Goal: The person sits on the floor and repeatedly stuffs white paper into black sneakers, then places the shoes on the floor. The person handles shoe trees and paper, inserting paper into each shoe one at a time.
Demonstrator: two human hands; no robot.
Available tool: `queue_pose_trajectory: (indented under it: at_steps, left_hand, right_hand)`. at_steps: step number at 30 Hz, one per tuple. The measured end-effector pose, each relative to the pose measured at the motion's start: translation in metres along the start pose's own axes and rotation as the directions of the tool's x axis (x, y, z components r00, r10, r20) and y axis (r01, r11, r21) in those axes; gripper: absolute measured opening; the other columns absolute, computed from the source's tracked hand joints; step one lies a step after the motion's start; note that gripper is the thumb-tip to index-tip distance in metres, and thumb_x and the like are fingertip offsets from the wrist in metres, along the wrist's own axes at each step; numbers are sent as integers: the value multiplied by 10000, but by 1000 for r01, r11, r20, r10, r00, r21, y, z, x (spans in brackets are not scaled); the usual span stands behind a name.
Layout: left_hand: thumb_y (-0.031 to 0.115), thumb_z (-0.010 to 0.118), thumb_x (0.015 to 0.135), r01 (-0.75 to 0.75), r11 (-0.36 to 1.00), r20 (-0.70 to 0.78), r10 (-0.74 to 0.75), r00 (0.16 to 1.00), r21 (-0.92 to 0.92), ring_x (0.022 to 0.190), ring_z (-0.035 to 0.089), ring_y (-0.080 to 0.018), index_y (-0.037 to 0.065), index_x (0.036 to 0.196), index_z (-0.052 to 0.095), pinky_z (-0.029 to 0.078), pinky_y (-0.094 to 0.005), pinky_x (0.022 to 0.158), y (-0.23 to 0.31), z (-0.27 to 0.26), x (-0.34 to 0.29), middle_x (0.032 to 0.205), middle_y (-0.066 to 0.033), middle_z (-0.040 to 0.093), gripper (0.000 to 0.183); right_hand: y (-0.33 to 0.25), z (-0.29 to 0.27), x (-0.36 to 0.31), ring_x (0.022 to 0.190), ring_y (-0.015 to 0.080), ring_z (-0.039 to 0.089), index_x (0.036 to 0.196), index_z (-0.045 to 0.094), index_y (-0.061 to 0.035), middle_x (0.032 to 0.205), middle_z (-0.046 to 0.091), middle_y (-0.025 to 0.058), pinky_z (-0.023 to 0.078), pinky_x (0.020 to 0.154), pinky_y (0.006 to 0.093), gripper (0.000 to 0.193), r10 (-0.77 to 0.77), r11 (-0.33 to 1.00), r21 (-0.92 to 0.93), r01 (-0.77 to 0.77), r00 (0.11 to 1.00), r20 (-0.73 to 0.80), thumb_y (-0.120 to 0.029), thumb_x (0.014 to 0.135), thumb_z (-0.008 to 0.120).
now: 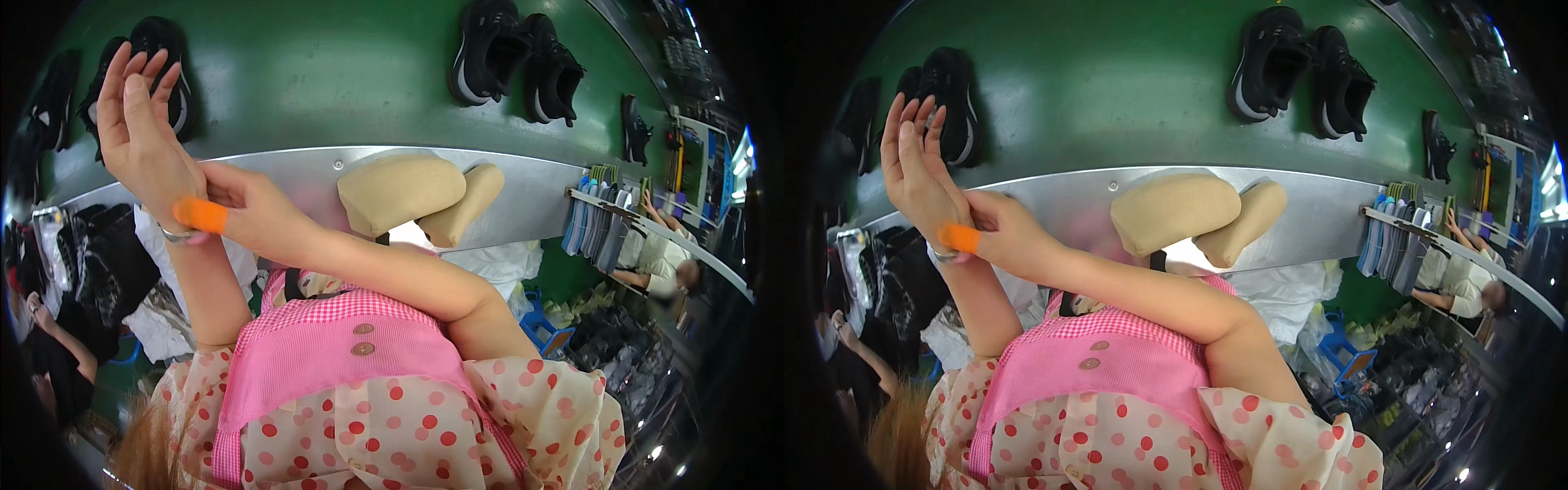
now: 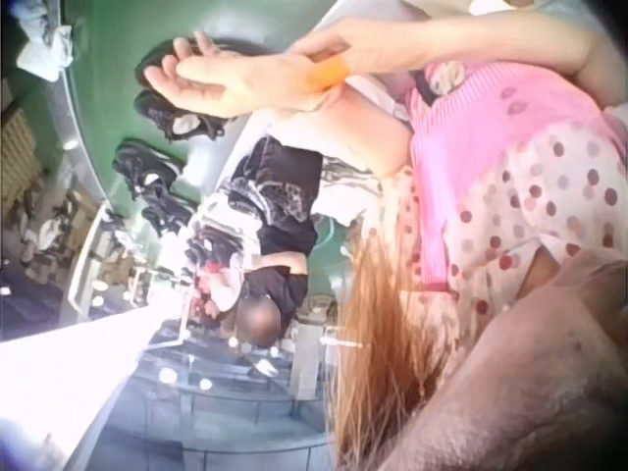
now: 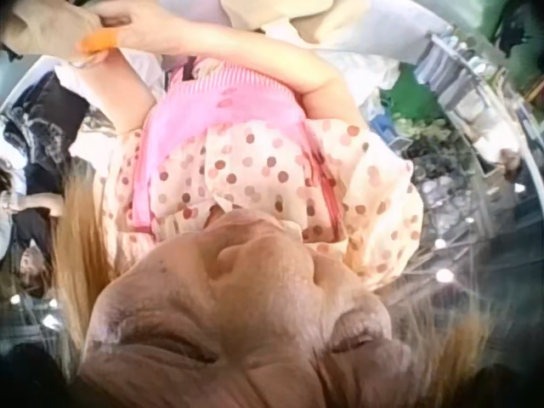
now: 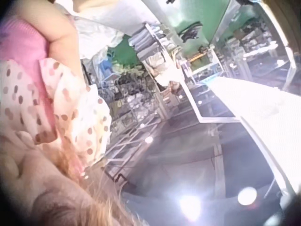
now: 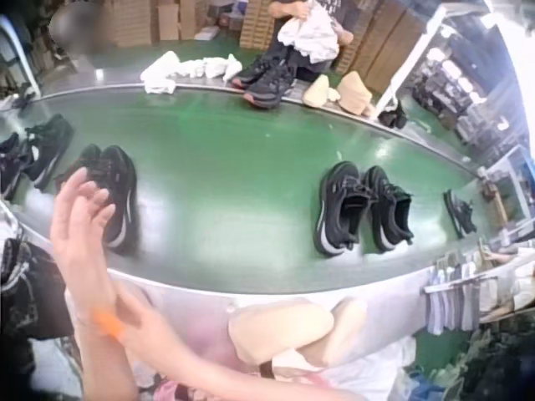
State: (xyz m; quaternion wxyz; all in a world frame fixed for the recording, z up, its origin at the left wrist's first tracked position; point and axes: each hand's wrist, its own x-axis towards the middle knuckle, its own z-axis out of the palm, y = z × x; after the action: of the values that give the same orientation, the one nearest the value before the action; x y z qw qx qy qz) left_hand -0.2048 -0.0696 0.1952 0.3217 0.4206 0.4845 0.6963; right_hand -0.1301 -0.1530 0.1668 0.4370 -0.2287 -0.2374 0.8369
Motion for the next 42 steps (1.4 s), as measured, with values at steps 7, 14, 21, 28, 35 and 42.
queue_pose_trajectory:
  at_steps: [7, 14, 21, 28, 35, 42]
  left_hand:
    - [47, 523, 927, -460, 767, 229, 398, 888, 447, 971, 611, -158, 48, 1166, 601, 496, -280, 827, 24, 13, -72, 1090, -69, 631, 251]
    - [625, 635, 720, -323, 644, 667, -406, 624, 694, 1265, 426, -396, 177, 1384, 454, 312, -465, 1083, -82, 10, -226, 1408, -213, 416, 821]
    - [533, 597, 778, 47, 362, 228, -678, 699, 931, 1129, 494, -370, 1, 1336, 454, 399, -477, 900, -60, 43, -287, 1304, -243, 470, 784]
    - [477, 698, 693, 128, 362, 203, -743, 638, 923, 1284, 339, -467, 1, 1451, 244, 329, -589, 990, -36, 54, -311, 1414, -342, 304, 1004]
    - [416, 674, 748, 86, 787, 421, -415, 807, 611, 1200, 448, -399, 45, 1358, 434, 420, -458, 953, -36, -6, -317, 1353, -264, 416, 753]
    - [342, 611, 831, 521, 731, 111, -621, 776, 441, 763, 674, -244, 48, 1095, 649, 527, -337, 675, -47, -241, -402, 839, -103, 696, 396]
  right_hand:
    - [46, -9, -102, 993, 169, 589, 1237, 518, -9, 1090, 621, 108, 459, 908, 305, 480, 159, 960, -243, -136, 984, 79, -211, 835, 687]
    - [-32, -132, -222, 1186, 300, 513, 1173, 619, -63, 1224, 598, 137, 349, 1025, 439, 356, -186, -66, -998, 7, 982, 19, -151, 828, 645]
    - [-11, -289, -317, 1307, 450, 347, 1400, 388, -50, 1440, 340, 266, 284, 1076, 466, 549, -450, -224, -927, -299, 876, -174, -305, 937, 536]
    - [-13, -264, -282, 1370, 369, 291, 1411, 374, -29, 1483, 291, 223, 251, 1109, 432, 485, -130, -210, -976, -63, 991, -36, -190, 969, 493]
    - [-37, -245, -265, 1309, 247, 398, 1387, 415, -4, 1405, 450, 142, 290, 1086, 351, 439, -133, 147, -940, -308, 936, -327, -171, 985, 467]
    - [-35, -143, -255, 1117, 256, 562, 1293, 510, 11, 1254, 560, 164, 438, 956, 344, 375, -554, -110, -957, -268, 816, -165, -73, 935, 435]
